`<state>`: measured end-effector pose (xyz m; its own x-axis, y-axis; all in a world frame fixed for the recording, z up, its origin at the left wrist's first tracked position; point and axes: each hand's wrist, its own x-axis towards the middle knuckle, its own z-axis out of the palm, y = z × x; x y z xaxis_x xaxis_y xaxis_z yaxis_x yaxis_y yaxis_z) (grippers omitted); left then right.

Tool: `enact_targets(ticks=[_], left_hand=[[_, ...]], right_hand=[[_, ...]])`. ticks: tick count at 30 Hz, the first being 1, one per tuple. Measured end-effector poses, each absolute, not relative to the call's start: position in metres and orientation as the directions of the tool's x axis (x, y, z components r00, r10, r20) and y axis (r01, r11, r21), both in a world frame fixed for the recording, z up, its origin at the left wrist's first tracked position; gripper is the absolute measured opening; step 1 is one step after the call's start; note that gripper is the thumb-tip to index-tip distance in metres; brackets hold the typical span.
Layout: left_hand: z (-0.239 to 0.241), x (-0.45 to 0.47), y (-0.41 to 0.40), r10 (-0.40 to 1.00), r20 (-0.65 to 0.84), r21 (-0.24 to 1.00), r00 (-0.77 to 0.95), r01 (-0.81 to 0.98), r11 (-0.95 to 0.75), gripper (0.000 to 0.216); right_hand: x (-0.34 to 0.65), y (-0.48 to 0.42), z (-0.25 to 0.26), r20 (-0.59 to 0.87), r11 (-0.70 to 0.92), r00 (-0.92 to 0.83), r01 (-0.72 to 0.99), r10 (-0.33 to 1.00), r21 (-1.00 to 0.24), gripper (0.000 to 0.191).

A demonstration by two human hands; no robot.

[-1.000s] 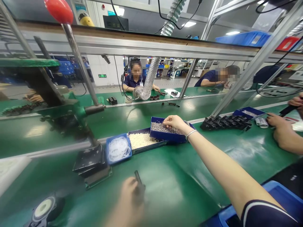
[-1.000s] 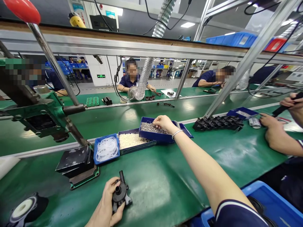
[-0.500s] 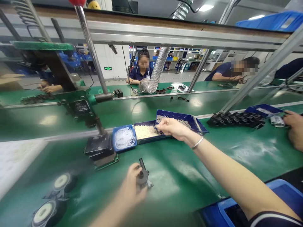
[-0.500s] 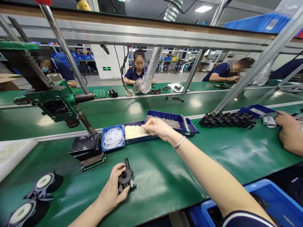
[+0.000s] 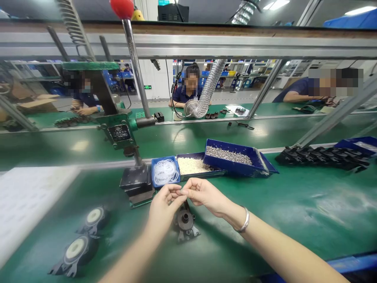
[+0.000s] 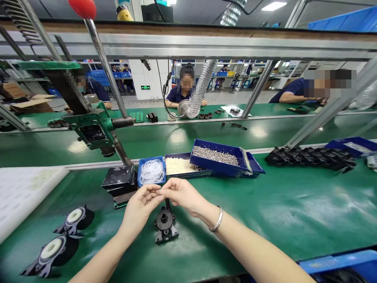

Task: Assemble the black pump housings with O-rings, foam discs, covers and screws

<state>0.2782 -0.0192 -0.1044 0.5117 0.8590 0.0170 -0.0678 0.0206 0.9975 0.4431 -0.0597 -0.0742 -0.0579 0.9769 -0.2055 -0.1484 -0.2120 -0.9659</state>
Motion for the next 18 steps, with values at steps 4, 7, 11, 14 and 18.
enact_targets(ticks=[4,7,11,14,18], left_hand=[[-0.098,0.279,-0.014,0.843,0.019,0.996,0.538,-0.084,0.032,0.028],[-0.098,0.278,-0.014,0.831,-0.024,0.991,0.555,-0.098,0.094,0.030],[-0.101,0.271,-0.014,0.845,-0.064,0.983,0.531,-0.114,0.146,0.031],[-0.110,0.255,-0.016,0.886,-0.057,0.998,0.460,0.041,0.043,0.024],[-0.127,0.233,-0.029,0.884,-0.056,0.951,0.465,0.295,-0.095,0.020]], right_hand=[[0.440,-0.061,-0.074,-0.182,-0.183,-0.016,-0.096,0.983,-0.979,0.044],[0.439,-0.062,-0.075,-0.193,-0.195,-0.043,-0.070,0.980,-0.978,0.044],[0.443,-0.063,-0.079,-0.189,-0.193,-0.039,-0.189,0.981,-0.963,0.043],[0.454,-0.065,-0.086,-0.233,-0.220,-0.006,-0.348,0.973,-0.911,0.044],[0.471,-0.070,-0.100,-0.341,-0.314,-0.014,-0.425,0.940,-0.849,0.044]])
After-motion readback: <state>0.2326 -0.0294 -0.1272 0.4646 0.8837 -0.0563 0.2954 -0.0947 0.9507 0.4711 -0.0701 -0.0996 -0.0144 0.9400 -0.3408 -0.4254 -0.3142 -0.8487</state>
